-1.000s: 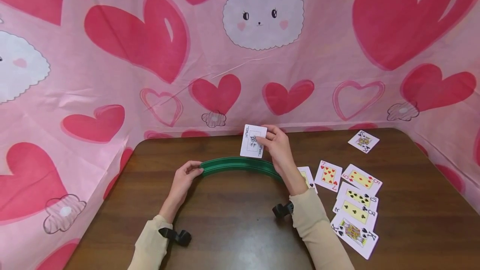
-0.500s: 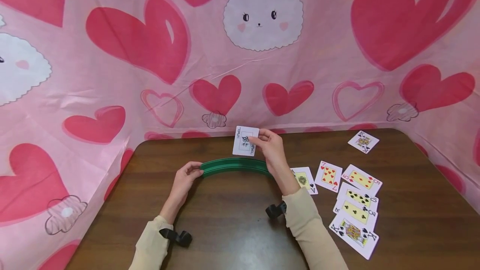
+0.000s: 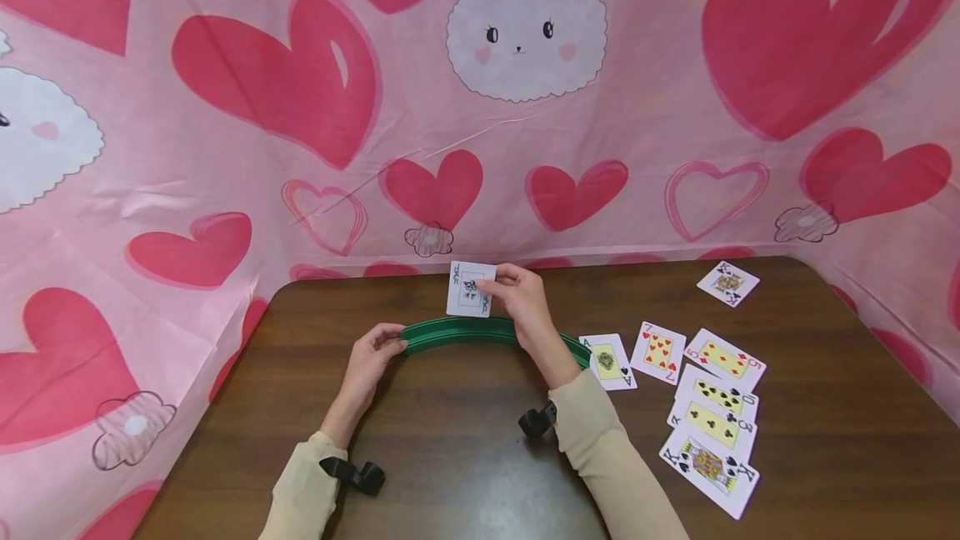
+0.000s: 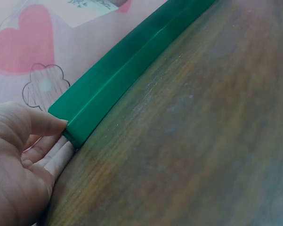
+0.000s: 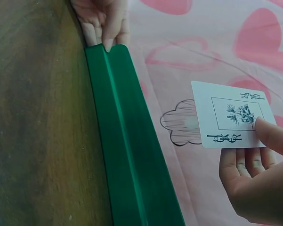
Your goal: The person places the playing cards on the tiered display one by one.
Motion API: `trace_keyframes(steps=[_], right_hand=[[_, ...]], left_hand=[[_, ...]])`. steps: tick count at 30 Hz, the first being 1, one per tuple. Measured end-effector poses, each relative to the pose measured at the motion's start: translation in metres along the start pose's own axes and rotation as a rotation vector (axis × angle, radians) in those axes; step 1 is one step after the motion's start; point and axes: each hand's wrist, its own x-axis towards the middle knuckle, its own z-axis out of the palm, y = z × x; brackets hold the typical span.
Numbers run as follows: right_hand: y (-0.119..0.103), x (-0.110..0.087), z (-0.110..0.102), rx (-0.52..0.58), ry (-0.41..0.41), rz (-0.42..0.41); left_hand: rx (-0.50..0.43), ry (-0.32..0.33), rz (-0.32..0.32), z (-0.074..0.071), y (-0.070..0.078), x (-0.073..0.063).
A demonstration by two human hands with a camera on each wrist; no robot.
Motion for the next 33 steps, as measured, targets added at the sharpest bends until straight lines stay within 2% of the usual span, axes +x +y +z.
trace_keyframes(steps=[16, 33], right_hand=[[0.013, 0.005, 0.017, -0.037, -0.049, -0.012], [0.02, 0.007, 0.029, -0.051, -0.067, -0.013]], left_hand=[[0.036, 0.01, -0.005, 0.0, 0.0, 0.001], [0.033, 0.021, -0.02, 0.0, 0.0, 0.001]])
